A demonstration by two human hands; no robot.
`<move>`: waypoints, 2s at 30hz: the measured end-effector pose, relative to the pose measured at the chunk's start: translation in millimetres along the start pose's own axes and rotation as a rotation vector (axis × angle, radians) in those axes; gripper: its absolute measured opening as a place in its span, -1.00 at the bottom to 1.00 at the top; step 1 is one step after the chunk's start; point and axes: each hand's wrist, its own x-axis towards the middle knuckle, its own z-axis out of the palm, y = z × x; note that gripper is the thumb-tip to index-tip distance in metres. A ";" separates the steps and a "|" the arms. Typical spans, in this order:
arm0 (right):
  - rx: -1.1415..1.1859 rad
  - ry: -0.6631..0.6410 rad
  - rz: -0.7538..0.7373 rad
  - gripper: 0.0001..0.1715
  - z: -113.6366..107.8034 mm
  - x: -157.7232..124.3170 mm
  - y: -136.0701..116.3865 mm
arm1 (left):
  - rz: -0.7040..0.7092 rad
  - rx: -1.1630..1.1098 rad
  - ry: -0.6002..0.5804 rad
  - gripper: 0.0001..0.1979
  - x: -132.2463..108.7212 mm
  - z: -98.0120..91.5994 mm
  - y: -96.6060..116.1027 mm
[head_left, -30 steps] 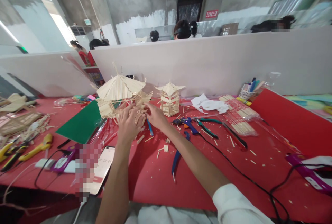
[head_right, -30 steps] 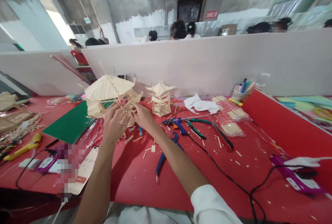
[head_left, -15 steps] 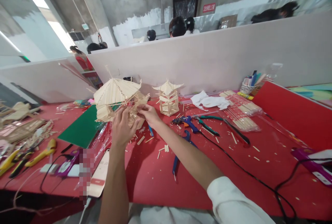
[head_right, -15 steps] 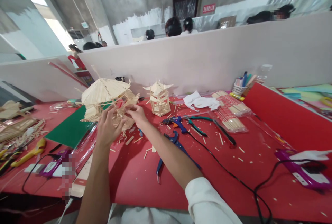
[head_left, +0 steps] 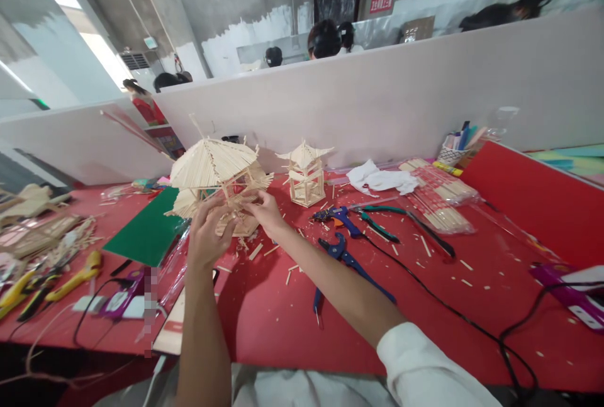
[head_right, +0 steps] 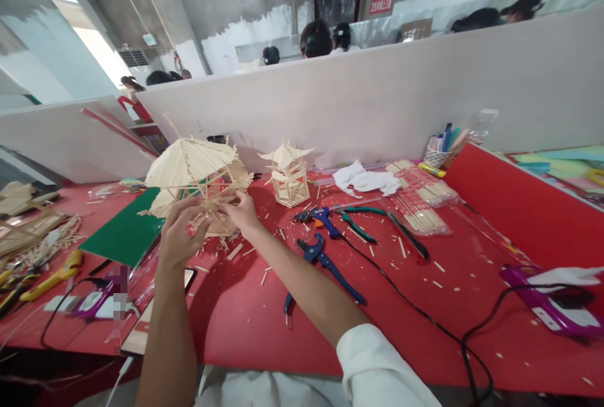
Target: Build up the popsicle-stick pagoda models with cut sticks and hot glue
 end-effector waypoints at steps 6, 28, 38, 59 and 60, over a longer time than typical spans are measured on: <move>-0.011 -0.007 -0.010 -0.60 -1.0 -0.8 -1.0 | -0.053 -0.002 0.047 -0.82 -0.4 4.3 1.2; 0.017 -0.020 -0.002 -0.55 -2.5 2.2 0.0 | -0.093 0.018 0.053 -0.77 -1.3 4.7 1.4; 0.029 -0.038 -0.002 -0.60 -5.6 8.1 1.0 | -0.074 0.097 0.042 -0.64 -2.7 1.8 -2.8; -0.242 -0.118 0.221 -0.74 -30.5 50.0 -42.4 | -0.248 0.099 0.464 -0.80 -7.3 4.4 5.4; -0.249 -0.120 0.231 -0.74 -31.1 51.7 -43.8 | -0.264 0.094 0.439 -0.78 -6.4 4.3 5.4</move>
